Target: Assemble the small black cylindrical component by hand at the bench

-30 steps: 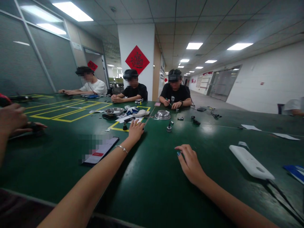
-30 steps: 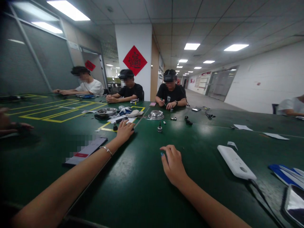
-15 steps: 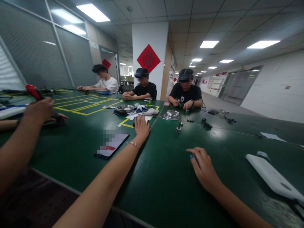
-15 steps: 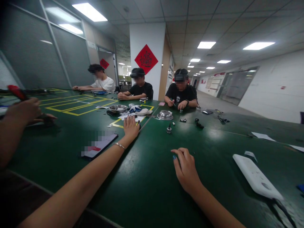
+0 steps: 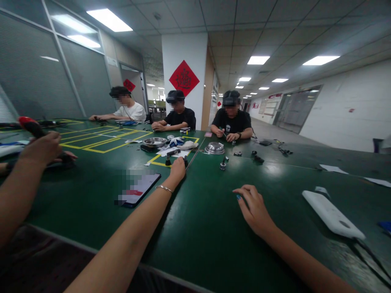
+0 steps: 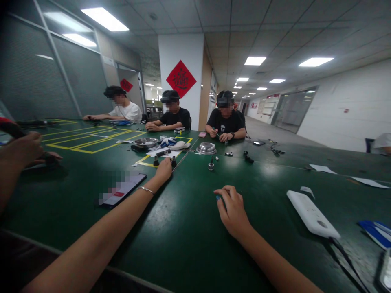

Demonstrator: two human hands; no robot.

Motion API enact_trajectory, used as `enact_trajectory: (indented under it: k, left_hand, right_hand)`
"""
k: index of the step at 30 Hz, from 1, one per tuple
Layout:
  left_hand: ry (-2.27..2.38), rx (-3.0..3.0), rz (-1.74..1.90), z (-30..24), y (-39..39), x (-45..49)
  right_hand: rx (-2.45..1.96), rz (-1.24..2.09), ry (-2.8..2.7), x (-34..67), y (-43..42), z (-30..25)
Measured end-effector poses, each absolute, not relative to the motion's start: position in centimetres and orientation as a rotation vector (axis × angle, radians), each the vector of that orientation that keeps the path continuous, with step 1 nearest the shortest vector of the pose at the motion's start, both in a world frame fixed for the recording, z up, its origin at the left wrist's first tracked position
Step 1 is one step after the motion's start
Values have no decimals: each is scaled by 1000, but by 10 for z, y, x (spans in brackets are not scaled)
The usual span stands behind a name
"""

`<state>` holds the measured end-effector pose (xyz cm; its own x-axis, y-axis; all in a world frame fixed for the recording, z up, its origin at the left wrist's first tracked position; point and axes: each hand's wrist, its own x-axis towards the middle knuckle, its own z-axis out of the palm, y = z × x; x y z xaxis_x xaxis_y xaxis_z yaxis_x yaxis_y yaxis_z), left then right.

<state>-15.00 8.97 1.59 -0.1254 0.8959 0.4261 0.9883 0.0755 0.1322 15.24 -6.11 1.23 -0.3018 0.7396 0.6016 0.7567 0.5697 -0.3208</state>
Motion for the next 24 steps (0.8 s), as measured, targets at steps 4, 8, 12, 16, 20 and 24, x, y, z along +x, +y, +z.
enact_trajectory:
  k: [4, 8, 12, 16, 20, 24]
  left_hand:
    - [-2133, -1906, -538, 17, 90, -150]
    - [-2166, -1894, -494, 19, 88, -149]
    - [-2190, -1894, -461, 21, 85, -146]
    - [-2101, -2005, -427, 21, 80, -137]
    - [-1921, -2181, -382, 19, 76, -121]
    - [-1741, -2333, -358, 18, 72, -105]
  right_hand:
    - [-1137, -32, -2127, 149, -66, 19]
    - [-1070, -111, -2181, 148, -68, 20]
    - [-1036, -117, -2234, 149, -68, 17]
    - [-1046, -96, -2254, 150, -68, 16]
    - [-1047, -91, -2272, 151, -67, 15]
    - [-1072, -81, -2292, 152, -65, 12]
